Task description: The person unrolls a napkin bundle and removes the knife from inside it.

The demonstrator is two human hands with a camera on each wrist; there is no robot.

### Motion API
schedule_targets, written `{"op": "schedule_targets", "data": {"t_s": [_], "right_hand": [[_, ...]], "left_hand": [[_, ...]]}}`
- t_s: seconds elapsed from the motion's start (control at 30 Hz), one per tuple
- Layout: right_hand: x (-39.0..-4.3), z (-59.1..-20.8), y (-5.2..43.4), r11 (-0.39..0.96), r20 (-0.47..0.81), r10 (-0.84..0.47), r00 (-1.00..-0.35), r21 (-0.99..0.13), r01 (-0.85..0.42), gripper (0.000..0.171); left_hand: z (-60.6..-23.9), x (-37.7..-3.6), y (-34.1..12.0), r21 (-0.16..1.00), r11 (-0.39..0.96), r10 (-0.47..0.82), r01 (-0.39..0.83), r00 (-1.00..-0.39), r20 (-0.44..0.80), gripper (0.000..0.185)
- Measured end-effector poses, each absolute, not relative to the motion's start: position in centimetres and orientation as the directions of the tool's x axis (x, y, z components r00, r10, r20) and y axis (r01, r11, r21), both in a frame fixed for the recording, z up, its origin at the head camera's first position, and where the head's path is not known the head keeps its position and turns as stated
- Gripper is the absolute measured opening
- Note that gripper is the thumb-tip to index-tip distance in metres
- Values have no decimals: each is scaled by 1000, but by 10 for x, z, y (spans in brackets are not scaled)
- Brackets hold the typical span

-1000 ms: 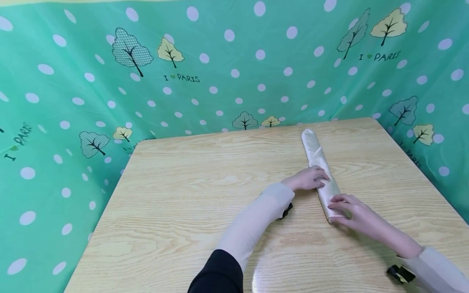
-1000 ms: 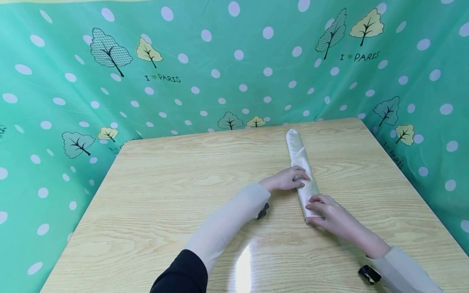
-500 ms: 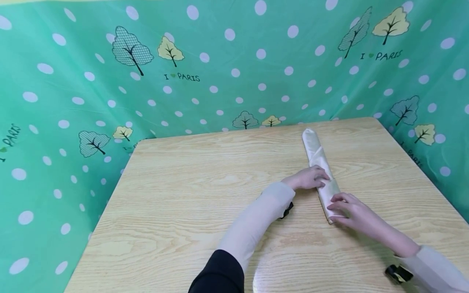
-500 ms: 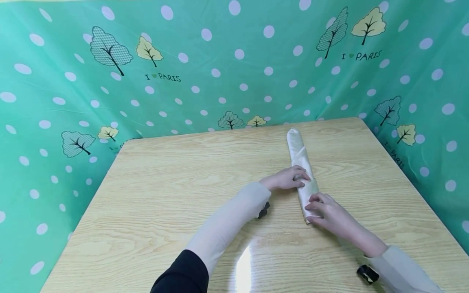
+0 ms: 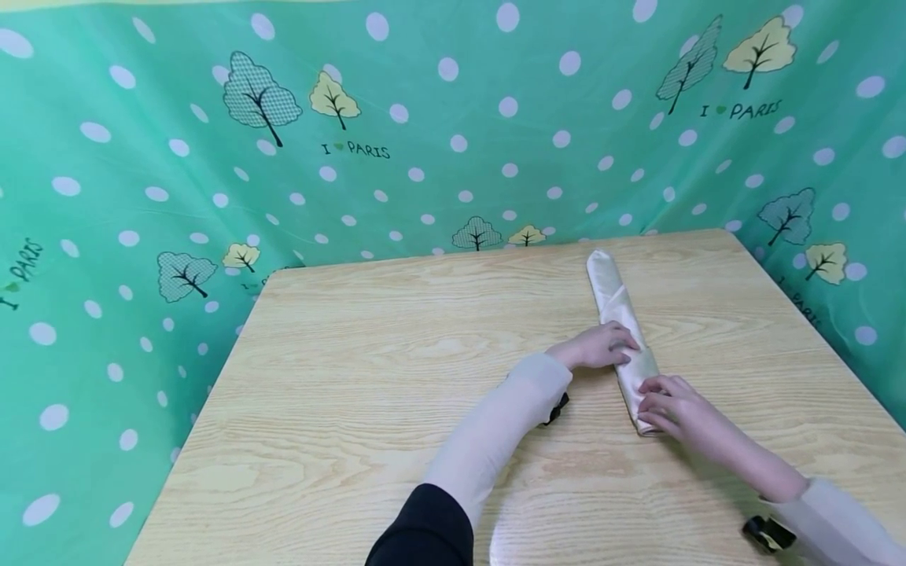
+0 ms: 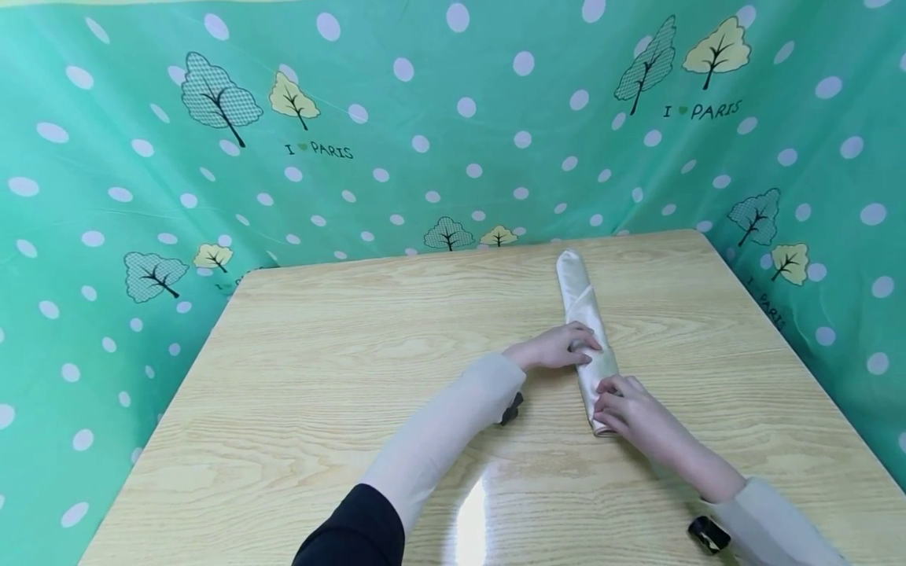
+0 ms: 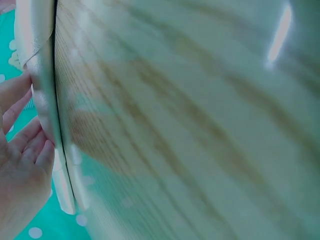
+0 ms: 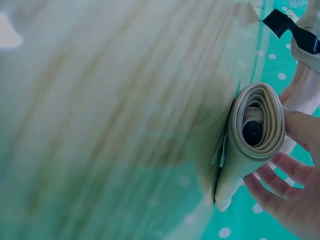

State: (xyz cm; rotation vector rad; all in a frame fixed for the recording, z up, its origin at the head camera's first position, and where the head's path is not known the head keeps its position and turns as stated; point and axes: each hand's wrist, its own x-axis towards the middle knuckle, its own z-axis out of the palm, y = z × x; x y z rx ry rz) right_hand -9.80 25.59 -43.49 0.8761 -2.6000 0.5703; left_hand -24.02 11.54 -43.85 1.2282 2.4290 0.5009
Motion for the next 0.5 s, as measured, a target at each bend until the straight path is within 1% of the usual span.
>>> {"op": "schedule_targets", "data": {"t_s": [0.1, 0.27, 0.4, 0.5], "right_hand": [[-97, -436, 258, 721, 442, -483, -756, -290, -630, 21], [-95, -436, 261, 695, 436, -441, -785, -388, -606, 17], [-94, -435, 264, 669, 414, -407, -814, -471, -575, 24], [-95, -435, 266, 645, 401, -391, -828, -523, -558, 25]], "left_hand": [[-438, -239, 115, 469, 559, 817, 684, -552, -168, 29], [-439, -239, 116, 460, 551, 823, 696, -545, -160, 29], [-439, -240, 116, 447, 541, 830, 712, -538, -147, 29], [-439, -240, 115, 443, 534, 835, 721, -533, -138, 29]]}}
